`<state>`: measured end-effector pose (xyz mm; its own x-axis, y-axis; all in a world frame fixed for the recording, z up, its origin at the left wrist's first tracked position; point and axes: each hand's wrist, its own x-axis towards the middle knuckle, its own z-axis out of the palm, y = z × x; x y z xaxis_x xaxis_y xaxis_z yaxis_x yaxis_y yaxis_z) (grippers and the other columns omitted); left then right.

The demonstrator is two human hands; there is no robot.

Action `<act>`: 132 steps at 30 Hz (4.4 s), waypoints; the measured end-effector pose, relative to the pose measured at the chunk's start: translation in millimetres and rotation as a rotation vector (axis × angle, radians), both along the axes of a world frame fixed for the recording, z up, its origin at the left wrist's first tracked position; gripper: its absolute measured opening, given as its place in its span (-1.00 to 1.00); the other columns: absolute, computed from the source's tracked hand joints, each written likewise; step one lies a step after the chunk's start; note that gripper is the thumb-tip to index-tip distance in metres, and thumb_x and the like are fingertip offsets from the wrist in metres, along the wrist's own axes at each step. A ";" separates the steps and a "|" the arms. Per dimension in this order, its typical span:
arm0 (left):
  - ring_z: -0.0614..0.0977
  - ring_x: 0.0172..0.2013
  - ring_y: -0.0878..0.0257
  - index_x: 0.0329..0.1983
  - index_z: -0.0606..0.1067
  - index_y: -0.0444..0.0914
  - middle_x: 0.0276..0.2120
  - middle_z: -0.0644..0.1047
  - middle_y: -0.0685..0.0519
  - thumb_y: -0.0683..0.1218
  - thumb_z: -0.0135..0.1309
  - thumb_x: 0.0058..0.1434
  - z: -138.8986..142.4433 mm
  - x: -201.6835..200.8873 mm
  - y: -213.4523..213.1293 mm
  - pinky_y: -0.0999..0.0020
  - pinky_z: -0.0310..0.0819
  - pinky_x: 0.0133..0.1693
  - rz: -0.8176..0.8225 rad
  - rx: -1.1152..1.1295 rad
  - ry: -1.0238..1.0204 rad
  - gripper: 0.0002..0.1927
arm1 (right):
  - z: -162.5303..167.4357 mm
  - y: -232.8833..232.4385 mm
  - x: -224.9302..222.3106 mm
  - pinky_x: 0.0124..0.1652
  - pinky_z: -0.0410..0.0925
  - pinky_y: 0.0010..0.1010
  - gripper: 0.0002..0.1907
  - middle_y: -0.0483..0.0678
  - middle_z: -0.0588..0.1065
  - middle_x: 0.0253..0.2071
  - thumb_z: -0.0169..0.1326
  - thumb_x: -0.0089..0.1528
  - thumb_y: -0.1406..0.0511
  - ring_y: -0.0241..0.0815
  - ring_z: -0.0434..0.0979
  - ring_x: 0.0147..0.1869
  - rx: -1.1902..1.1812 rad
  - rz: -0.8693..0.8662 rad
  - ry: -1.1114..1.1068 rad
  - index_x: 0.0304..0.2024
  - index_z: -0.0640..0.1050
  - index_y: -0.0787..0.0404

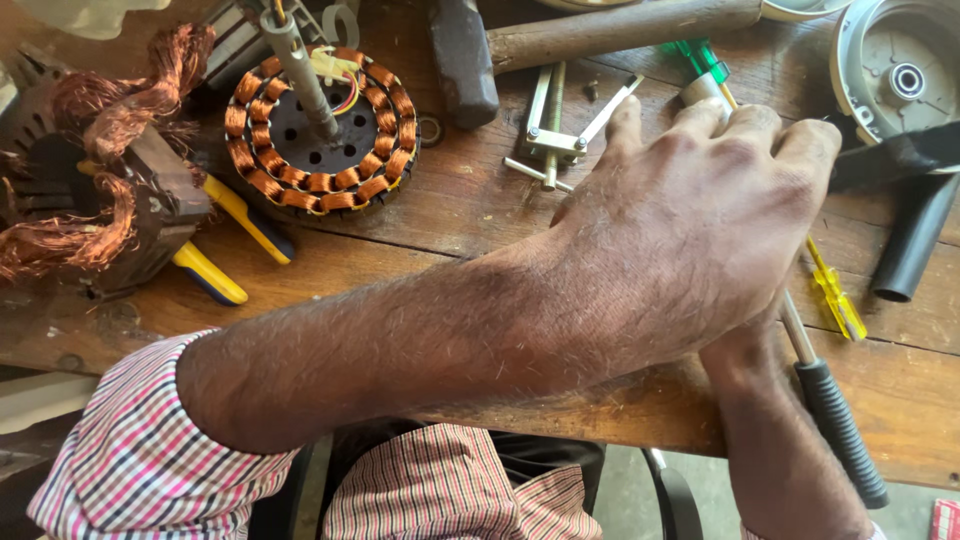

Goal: The person holds a brass ring from a fan motor against the workbench and files its edge with a flat file, rotating the ring to file around its circumference. They reposition the ring and continue filing the edge throughout the clip.

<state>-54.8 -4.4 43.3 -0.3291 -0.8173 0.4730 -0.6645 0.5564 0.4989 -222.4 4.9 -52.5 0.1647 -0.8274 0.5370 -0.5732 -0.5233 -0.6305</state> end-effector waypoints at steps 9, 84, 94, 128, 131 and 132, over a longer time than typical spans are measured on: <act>0.60 0.09 -0.11 0.01 0.42 -0.30 -0.12 0.60 -0.14 -0.03 0.02 0.24 3.3 4.6 0.5 -0.51 0.35 0.05 -0.004 0.006 -0.003 -0.67 | 1.3 -1.0 2.4 0.00 0.34 -0.45 -0.54 -0.07 0.45 -0.01 0.39 0.31 0.32 -0.32 0.44 0.00 -0.003 0.001 0.003 0.06 0.37 0.26; 0.54 0.18 -0.16 0.06 0.38 -0.24 -0.06 0.58 -0.11 0.03 -0.02 0.31 2.1 9.2 -5.5 -0.76 0.13 0.08 -0.022 0.074 -0.055 -0.66 | 8.1 3.3 8.5 0.00 0.35 -0.42 -0.58 -0.05 0.49 -0.04 0.39 0.34 0.33 -0.28 0.47 -0.01 -0.008 0.017 0.017 0.06 0.42 0.27; 0.66 -0.10 -0.07 -0.04 0.47 -0.29 -0.08 0.59 -0.18 0.00 -0.05 0.37 26.3 30.6 -7.0 -0.18 0.46 -0.09 -0.081 0.127 -0.227 -0.72 | 11.2 -3.7 12.7 -0.09 0.32 -0.39 -0.65 -0.02 0.47 -0.17 0.34 0.28 0.37 -0.26 0.44 -0.12 -0.070 -0.099 0.075 -0.01 0.45 0.27; 0.65 -0.50 0.24 -0.05 0.45 -0.30 -0.40 0.59 0.01 -0.03 0.09 0.41 -16.6 81.6 11.4 0.30 0.56 -0.46 -0.134 0.065 0.360 -0.76 | 8.2 -8.5 28.5 -0.07 0.60 -0.52 -0.63 -0.09 0.62 -0.16 0.38 0.29 0.26 -0.33 0.69 -0.06 0.082 0.059 -0.237 -0.10 0.44 0.29; 0.51 -0.53 0.21 -0.15 0.51 -0.29 -0.57 0.43 0.03 -0.03 0.19 0.48 -42.8 90.7 4.2 0.25 0.36 -0.49 -0.131 -0.174 0.216 -0.77 | 10.4 -9.5 29.0 -0.12 0.58 -0.54 -0.64 -0.04 0.60 -0.16 0.37 0.29 0.28 -0.31 0.67 -0.07 0.105 0.059 -0.241 -0.10 0.43 0.29; 0.48 -0.57 0.25 -0.21 0.51 -0.30 -0.59 0.41 0.04 -0.03 0.18 0.49 -50.8 91.0 2.8 0.28 0.32 -0.51 -0.120 -0.134 0.263 -0.75 | 11.2 -9.7 29.7 -0.15 0.58 -0.53 -0.65 -0.04 0.60 -0.19 0.36 0.29 0.29 -0.31 0.68 -0.10 0.137 0.059 -0.296 -0.11 0.43 0.30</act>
<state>36.3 -1.6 -7.4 -0.2716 -0.7045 0.6556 -0.4476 0.6956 0.5620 -192.7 -4.8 -41.2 0.0681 -0.8887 0.4533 -0.3254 -0.4493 -0.8320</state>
